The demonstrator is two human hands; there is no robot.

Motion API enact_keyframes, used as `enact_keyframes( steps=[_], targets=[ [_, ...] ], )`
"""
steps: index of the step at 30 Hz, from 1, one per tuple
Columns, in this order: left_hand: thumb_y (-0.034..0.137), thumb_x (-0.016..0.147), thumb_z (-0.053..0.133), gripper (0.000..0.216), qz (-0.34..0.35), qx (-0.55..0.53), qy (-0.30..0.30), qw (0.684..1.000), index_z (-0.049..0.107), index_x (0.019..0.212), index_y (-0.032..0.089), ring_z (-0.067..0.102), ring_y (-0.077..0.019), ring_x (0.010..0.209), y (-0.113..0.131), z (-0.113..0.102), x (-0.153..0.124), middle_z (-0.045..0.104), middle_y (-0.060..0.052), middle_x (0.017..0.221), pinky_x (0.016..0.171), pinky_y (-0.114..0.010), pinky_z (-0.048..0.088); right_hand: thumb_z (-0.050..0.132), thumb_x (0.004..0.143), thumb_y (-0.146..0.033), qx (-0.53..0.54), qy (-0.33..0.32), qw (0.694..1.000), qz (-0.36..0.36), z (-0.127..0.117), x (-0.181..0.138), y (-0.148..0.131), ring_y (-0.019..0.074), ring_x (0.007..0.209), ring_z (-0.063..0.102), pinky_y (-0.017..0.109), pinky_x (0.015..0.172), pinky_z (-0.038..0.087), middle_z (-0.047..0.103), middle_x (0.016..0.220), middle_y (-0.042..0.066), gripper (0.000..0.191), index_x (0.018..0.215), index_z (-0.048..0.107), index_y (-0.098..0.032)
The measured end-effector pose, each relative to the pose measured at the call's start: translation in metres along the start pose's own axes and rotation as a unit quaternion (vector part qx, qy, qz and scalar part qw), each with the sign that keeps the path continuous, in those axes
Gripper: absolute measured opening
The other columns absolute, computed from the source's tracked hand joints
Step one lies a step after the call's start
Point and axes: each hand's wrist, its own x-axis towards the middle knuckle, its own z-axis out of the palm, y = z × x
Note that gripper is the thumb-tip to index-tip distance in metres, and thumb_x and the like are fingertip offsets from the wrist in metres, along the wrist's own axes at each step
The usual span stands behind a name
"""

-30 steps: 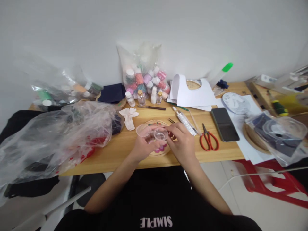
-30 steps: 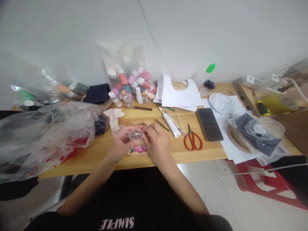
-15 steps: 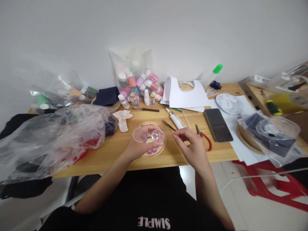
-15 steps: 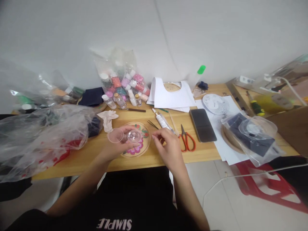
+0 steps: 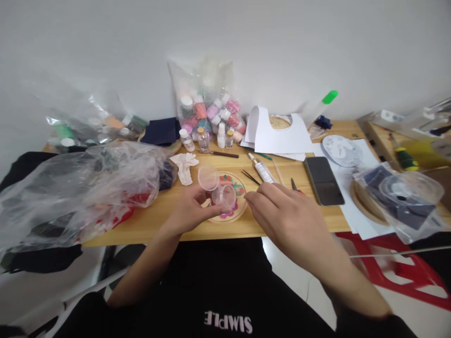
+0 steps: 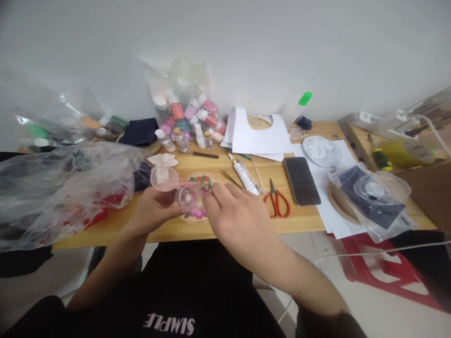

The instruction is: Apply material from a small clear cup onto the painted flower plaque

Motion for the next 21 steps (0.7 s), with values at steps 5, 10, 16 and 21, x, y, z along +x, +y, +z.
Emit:
enact_keyframes(
  steps=[5,10,16,21],
  targets=[
    [0.025,0.056,0.089,0.043,0.017,-0.056,0.041,0.997,0.065,0.092,0.022,0.067,-0.0140,0.070,-0.001,-0.014,-0.012,0.072,0.000,0.081,0.062,-0.025,0.057,0.042,0.091,-0.005,-0.028,0.002,0.998,-0.056,-0.002,0.023,-0.013,0.0156,0.061,0.050,0.029,0.051,0.031,0.059,0.068,0.003,0.028,0.081,0.066,-0.016],
    [0.034,0.053,0.091,0.047,0.027,-0.054,0.058,0.996,0.064,0.089,0.022,0.066,-0.0131,0.068,-0.002,-0.022,-0.015,0.071,0.000,0.079,0.061,-0.024,0.056,0.039,0.091,-0.003,-0.036,0.002,0.996,-0.085,0.001,0.033,-0.019,0.0152,0.058,0.047,0.028,0.050,0.030,0.056,0.063,0.003,0.032,0.078,0.065,-0.016],
    [0.034,0.053,0.092,0.045,0.032,-0.089,0.057,0.994,0.068,0.089,0.023,0.066,-0.0126,0.068,0.002,-0.027,-0.014,0.070,0.002,0.076,0.063,-0.024,0.056,0.039,0.089,-0.002,-0.053,-0.004,0.994,-0.099,-0.001,0.041,-0.022,0.0137,0.057,0.047,0.028,0.051,0.028,0.055,0.062,0.002,0.033,0.076,0.065,-0.017],
    [0.040,0.057,0.090,0.042,0.033,-0.093,0.050,0.994,0.070,0.091,0.025,0.067,-0.0148,0.071,-0.003,-0.030,-0.014,0.071,0.001,0.077,0.066,-0.028,0.056,0.038,0.090,-0.002,-0.022,-0.040,0.994,-0.099,-0.007,0.041,-0.023,0.0130,0.055,0.045,0.028,0.051,0.026,0.056,0.063,0.001,0.032,0.076,0.062,-0.018]
  ],
)
